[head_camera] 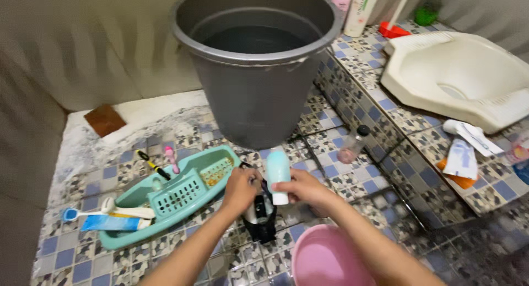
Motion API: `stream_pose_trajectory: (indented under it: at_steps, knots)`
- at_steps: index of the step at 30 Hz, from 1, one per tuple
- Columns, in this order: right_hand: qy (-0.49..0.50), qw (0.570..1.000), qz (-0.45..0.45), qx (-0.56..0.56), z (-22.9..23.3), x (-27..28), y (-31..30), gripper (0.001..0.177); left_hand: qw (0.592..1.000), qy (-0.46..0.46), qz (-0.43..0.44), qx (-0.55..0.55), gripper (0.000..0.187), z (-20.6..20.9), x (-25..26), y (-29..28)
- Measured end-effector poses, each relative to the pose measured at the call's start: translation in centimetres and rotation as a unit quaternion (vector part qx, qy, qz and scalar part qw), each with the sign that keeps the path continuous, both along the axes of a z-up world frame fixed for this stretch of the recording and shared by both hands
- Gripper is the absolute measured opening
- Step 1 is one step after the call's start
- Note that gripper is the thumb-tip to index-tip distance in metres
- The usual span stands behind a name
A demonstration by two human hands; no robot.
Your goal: The person organizes bathroom toiletries by rinsing them in a pink scoop filled with water from a large bucket, then placing them into a teal wall-mounted caddy. Items handled include toothbrushes, toothpaste, a small jar, and a black pouch. The caddy is then mounted on the wall.
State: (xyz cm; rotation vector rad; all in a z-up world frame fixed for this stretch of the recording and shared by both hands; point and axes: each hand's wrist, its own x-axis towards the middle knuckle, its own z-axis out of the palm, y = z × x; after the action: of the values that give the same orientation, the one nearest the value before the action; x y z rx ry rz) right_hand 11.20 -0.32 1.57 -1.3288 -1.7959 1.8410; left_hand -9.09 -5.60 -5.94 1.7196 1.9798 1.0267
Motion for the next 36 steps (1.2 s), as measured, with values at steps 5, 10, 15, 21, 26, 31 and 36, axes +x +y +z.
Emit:
stream_pose_trajectory:
  at_steps: [5, 10, 15, 21, 26, 31, 36]
  knots:
    - [-0.105, 0.973, 0.003, 0.206, -2.9, -3.5, -1.4, 0.042, 0.979, 0.064, -0.007, -0.195, 0.042, 2.6, 0.2, -5.0]
    - [-0.290, 0.903, 0.005, 0.316, -2.4, -5.6, -4.0, 0.043, 0.970, 0.028, -0.024, -0.241, 0.051, 3.4, -0.6, -5.6]
    - [-0.402, 0.842, 0.027, 0.359, -3.5, -7.0, -5.2, 0.032, 0.970, -0.016, -0.037, -0.239, 0.072, 1.2, -0.3, -5.8]
    - [-0.383, 0.846, 0.096, 0.359, -4.5, -6.8, -2.0, 0.032, 0.980, -0.024, -0.025, -0.196, 0.072, -0.5, -0.3, -5.5]
    - [-0.373, 0.906, 0.094, 0.174, -3.7, -5.9, -0.2, 0.049, 0.982, -0.024, -0.035, -0.183, 0.069, -0.5, -0.5, -4.8]
    - [-0.352, 0.890, 0.094, 0.274, -4.3, -5.7, -1.0, 0.043, 0.979, -0.036, -0.021, -0.199, 0.074, 0.4, -0.3, -4.7]
    - [-0.389, 0.871, 0.100, 0.282, -3.4, -6.5, -1.9, 0.048, 0.971, -0.036, 0.012, -0.234, 0.076, 1.5, 0.2, -3.8]
